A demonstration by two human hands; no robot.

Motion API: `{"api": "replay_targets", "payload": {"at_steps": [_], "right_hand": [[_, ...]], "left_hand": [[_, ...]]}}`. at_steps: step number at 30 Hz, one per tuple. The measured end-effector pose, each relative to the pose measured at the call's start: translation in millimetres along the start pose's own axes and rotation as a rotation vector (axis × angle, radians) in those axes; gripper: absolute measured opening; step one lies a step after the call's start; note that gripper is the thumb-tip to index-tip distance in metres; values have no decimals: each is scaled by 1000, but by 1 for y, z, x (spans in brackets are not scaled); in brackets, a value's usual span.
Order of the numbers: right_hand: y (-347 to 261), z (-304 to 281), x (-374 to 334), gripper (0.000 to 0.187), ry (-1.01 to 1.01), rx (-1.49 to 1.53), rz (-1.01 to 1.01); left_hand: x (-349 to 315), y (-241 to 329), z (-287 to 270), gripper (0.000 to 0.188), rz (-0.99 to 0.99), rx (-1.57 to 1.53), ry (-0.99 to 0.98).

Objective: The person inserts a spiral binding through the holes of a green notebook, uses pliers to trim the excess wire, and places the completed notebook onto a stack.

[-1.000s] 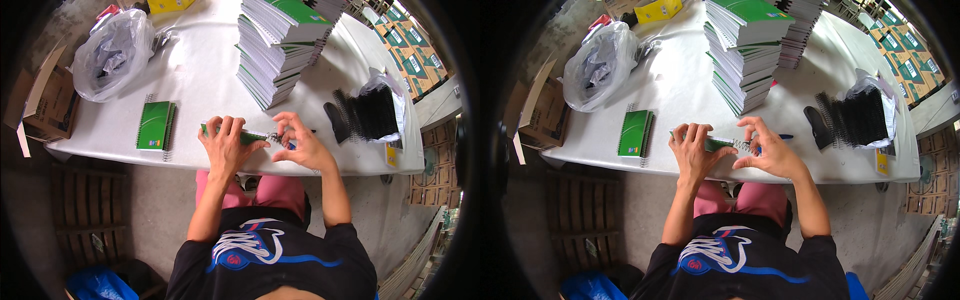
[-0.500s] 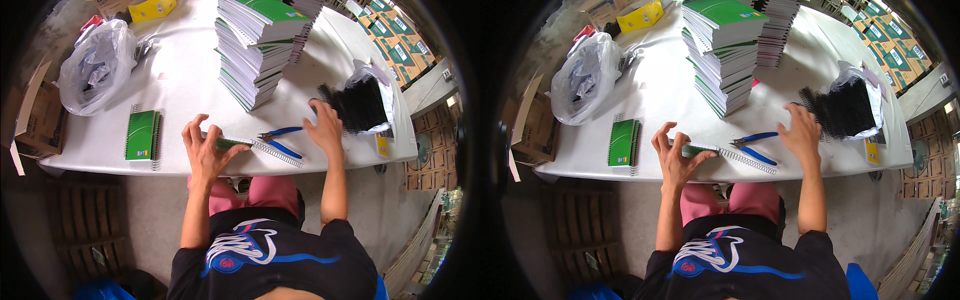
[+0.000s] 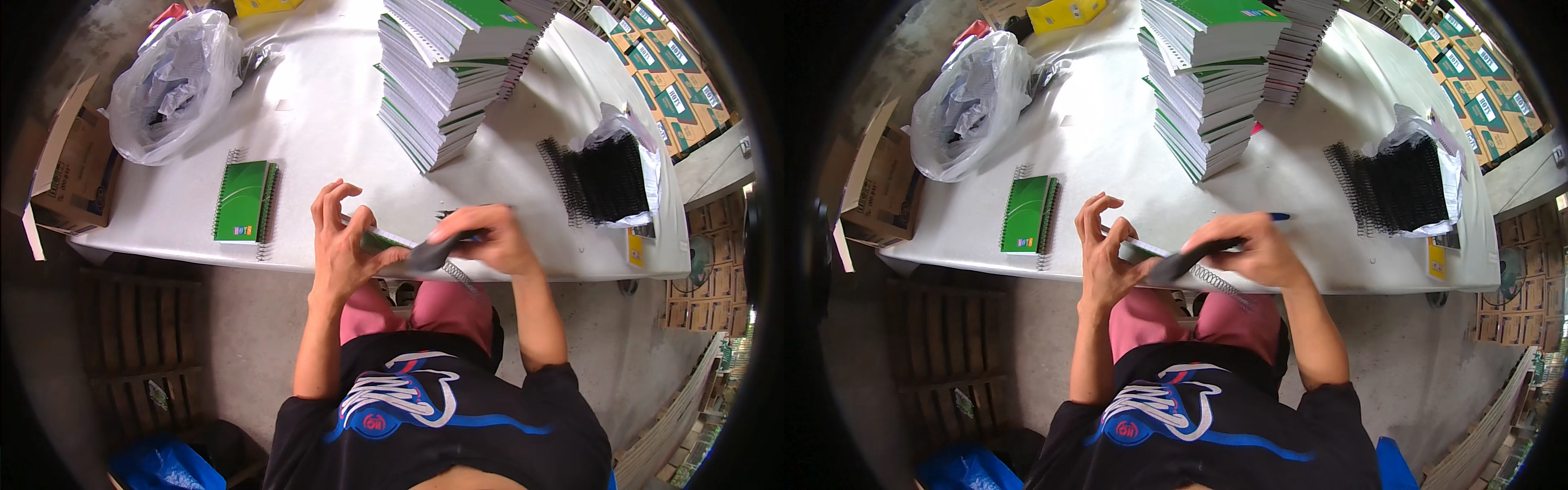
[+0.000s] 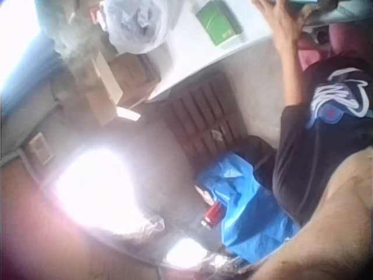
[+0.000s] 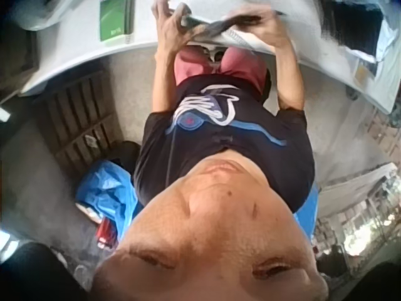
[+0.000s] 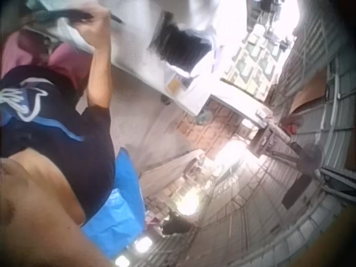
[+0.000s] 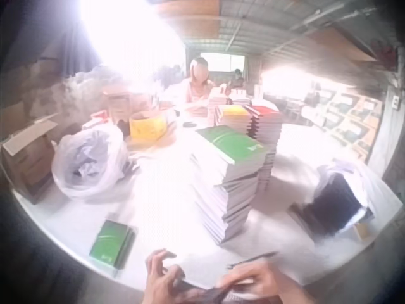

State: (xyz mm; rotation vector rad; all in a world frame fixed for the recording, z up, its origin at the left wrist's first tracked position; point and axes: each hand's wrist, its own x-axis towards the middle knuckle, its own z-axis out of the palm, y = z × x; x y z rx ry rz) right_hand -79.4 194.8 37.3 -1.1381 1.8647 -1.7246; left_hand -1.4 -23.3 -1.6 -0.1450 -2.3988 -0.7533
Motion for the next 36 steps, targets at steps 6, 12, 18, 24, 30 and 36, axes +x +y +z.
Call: {"api": "replay_targets", "payload": {"at_steps": [6,12,18,24,30,36], "right_hand": [[10,-8,11,29,-109,436,-151],[0,-18,20,30,-92,286,92],[5,-26,25,29,57,-58,196],[5,-14,33,32,151,-448,241],[3,-1,38,28,23,-227,301],[5,12,38,30,-4,-106,87]], "left_hand": [[7,7,2,59,0,-63,41],[6,4,4,59,23,-76,38],[6,6,4,58,-7,-140,22],[10,1,2,60,21,-142,55],[12,-2,2,61,12,-213,39],[10,-12,11,62,-16,-227,95]]}}
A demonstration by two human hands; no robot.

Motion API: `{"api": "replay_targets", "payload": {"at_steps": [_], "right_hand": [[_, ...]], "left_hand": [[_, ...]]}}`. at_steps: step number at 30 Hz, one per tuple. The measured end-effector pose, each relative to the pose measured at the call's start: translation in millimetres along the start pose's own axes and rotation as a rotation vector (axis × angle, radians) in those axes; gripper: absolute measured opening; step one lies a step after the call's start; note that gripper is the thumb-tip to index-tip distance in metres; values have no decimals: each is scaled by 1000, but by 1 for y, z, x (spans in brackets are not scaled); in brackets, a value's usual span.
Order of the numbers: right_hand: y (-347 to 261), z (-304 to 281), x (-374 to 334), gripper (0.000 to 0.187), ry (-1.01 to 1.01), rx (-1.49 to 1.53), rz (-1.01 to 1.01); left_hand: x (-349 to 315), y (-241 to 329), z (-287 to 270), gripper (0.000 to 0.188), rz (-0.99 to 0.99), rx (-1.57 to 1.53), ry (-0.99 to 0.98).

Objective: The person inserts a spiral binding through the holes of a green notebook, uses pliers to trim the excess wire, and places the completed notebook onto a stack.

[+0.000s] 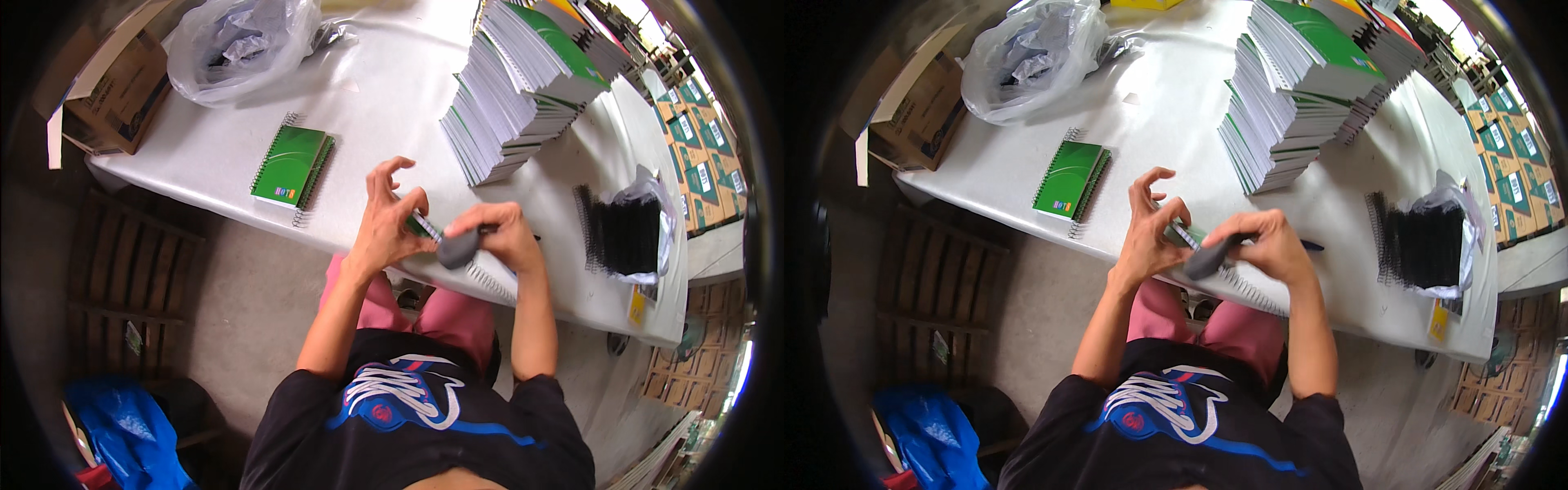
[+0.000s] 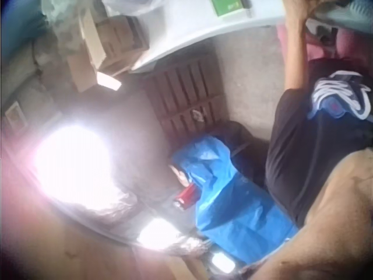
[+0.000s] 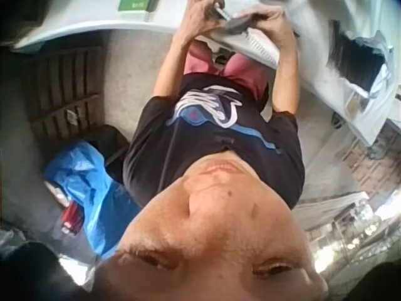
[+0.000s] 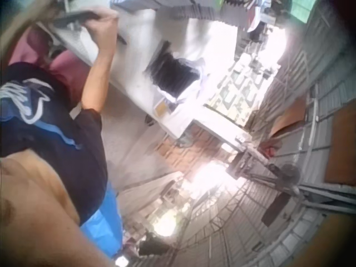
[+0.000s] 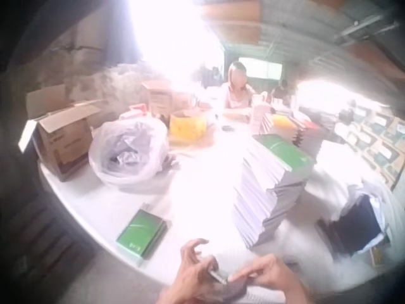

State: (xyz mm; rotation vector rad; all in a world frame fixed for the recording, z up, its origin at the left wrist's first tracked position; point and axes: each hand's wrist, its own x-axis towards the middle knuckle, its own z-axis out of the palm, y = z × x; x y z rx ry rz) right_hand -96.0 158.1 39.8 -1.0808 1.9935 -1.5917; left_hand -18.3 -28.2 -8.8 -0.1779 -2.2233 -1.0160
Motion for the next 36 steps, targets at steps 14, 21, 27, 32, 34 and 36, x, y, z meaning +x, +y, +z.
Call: {"api": "replay_targets", "payload": {"at_steps": [14,21,27,32,34,36], "right_hand": [[11,0,18,31,1,183,47],[-6,12,25,31,5,-50,-111],[5,14,33,31,60,120,27],[-3,9,34,28,141,-402,275],[3,-2,23,30,266,-318,154],[6,-19,2,33,405,-376,46]], "left_hand": [[-4,-27,21,97,-362,-508,56],[-1,-23,16,105,-383,-461,-43],[-4,-24,19,106,-378,-479,-91],[-4,-25,21,100,-262,-386,-44],[-7,-28,20,93,-262,-382,-40],[-8,-27,17,56,-327,-637,21]]}}
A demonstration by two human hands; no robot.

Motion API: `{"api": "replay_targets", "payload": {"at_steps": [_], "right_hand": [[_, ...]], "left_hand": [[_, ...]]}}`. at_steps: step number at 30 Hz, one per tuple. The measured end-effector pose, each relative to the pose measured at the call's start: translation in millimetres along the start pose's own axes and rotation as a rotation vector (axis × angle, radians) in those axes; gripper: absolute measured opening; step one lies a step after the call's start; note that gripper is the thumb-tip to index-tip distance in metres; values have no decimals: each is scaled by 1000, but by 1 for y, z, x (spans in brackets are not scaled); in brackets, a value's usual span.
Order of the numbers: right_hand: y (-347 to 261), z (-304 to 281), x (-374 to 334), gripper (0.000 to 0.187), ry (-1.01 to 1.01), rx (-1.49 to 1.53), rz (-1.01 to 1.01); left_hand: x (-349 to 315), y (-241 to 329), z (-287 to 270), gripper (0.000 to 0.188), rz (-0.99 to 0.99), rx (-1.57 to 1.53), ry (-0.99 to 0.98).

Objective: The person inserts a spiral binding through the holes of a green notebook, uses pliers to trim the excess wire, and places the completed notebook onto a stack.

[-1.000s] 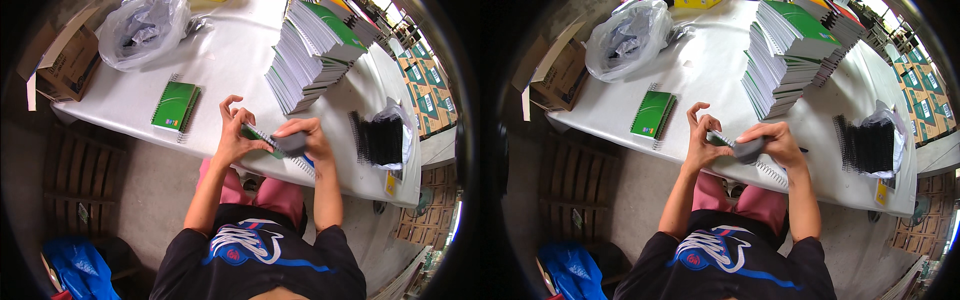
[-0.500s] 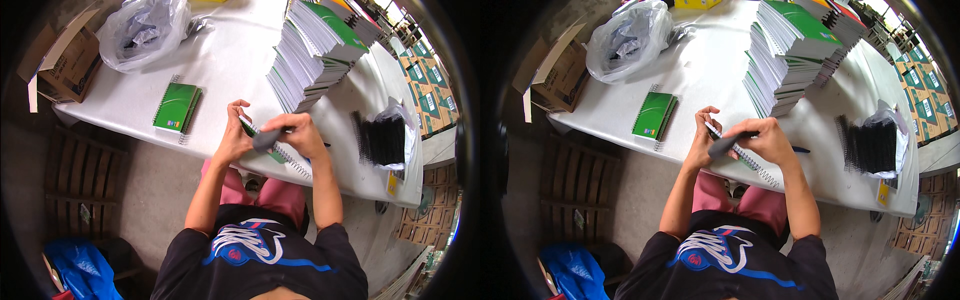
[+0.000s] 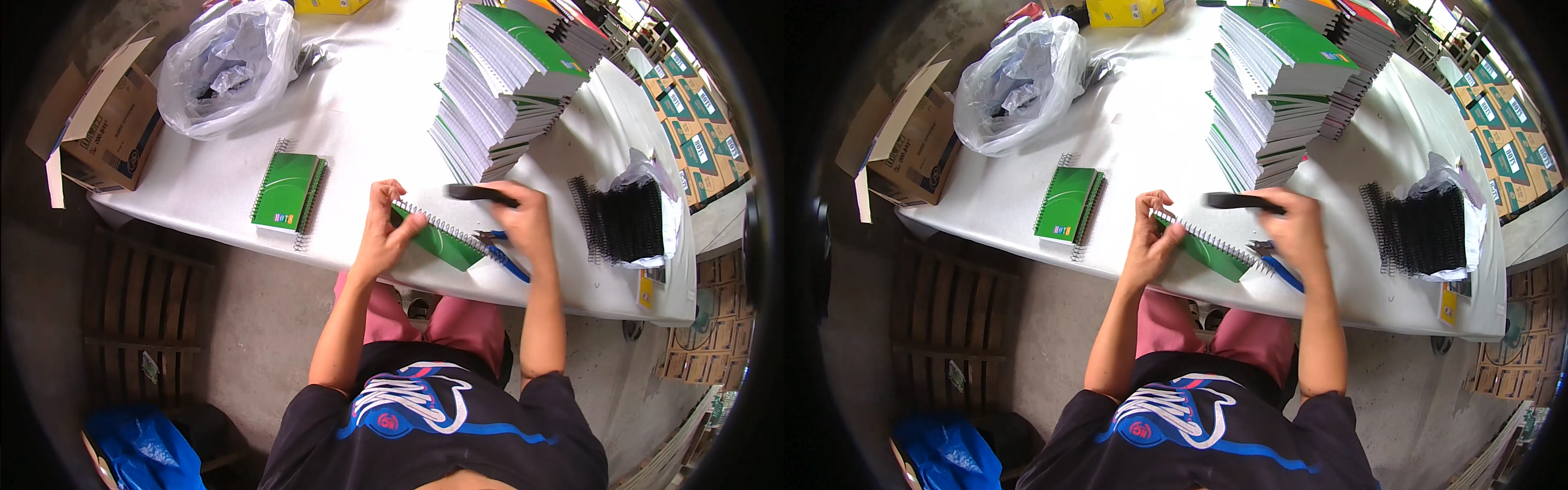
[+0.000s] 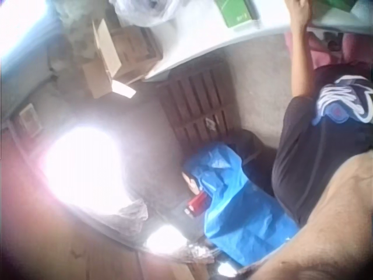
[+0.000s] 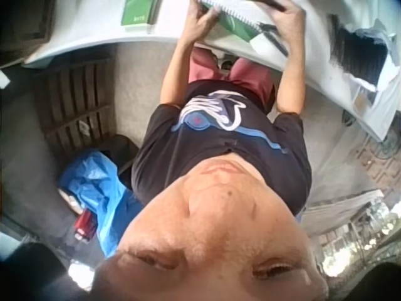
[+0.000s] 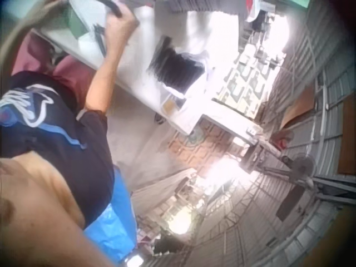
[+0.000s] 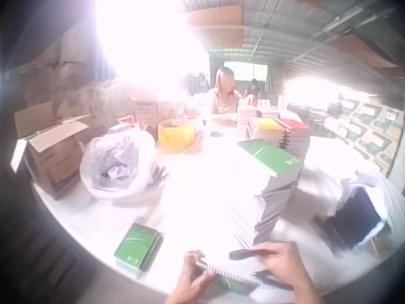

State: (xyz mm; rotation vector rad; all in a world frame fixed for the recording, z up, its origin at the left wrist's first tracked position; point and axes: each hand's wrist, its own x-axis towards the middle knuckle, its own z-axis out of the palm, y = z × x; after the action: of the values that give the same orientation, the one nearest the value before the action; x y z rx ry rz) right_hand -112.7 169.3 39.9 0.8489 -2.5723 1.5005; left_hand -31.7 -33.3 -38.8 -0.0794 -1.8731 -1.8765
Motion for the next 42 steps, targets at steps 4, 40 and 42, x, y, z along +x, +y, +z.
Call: {"api": "replay_targets", "payload": {"at_steps": [4,40,42], "right_hand": [[59,-57,-27,41,300,-560,49],[-91,38,-67,32,15,-325,-303],[-88,38,-67,32,-60,-237,-260]], "left_hand": [[1,16,2,24,-163,-268,91],[-25,63,6,27,357,247,544],[-26,63,5,25,371,254,520]]}}
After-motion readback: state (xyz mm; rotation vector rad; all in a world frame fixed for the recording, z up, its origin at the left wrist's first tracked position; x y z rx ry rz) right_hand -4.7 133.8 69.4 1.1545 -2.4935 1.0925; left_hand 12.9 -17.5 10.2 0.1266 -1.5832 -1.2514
